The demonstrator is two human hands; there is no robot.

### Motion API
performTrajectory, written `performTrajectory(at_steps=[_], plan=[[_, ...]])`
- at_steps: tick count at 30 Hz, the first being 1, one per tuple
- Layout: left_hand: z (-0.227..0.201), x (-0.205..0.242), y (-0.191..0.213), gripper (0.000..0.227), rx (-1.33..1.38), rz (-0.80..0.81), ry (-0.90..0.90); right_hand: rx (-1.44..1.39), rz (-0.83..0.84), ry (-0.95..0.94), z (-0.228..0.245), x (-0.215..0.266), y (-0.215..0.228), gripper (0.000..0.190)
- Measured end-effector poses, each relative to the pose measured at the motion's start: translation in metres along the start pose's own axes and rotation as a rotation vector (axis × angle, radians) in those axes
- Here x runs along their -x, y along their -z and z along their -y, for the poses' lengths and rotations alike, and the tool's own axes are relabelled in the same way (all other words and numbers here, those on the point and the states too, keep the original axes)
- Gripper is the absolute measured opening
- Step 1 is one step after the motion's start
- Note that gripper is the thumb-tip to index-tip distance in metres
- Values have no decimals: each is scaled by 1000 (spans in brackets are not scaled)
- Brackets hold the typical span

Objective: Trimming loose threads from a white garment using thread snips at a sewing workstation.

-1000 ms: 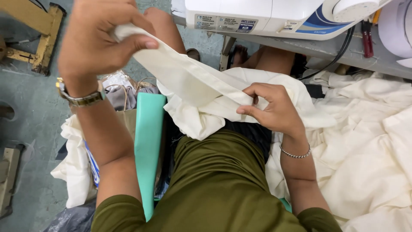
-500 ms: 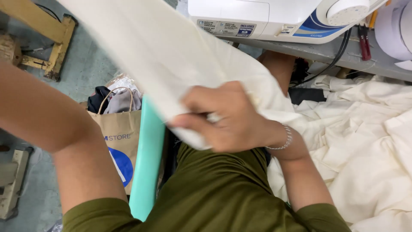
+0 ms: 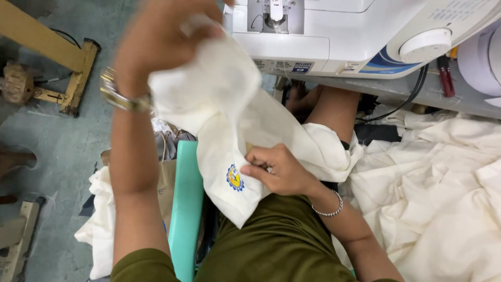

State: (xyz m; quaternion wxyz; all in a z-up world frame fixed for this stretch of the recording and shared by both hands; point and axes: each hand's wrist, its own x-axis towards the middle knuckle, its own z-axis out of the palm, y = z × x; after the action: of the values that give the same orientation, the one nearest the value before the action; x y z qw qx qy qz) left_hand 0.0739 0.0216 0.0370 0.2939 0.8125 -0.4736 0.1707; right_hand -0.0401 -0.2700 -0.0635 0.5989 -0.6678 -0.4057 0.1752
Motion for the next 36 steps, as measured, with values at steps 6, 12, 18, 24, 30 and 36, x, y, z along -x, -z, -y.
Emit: performTrajectory(at_steps=[6,12,18,24,30,36], plan=[[-6,-30,-95,23,-252,269,11,49,56,-124,-32,19,-1,39],[-1,32,-53,10,-453,-21,307,-12,46,-181,-39,29,-3,28],[-13,68,-30,23,-582,-231,401,40,130,-148,-40,25,-6,25],[-22,63,-35,36,-865,-348,474,35,63,-186,-40,24,-1,26],[-32,32,-42,16,-554,-432,464,72,16,-179,-37,32,8,34],[-33,-5,-87,20,-211,-4,88,90,32,-221,-36,40,8,29]])
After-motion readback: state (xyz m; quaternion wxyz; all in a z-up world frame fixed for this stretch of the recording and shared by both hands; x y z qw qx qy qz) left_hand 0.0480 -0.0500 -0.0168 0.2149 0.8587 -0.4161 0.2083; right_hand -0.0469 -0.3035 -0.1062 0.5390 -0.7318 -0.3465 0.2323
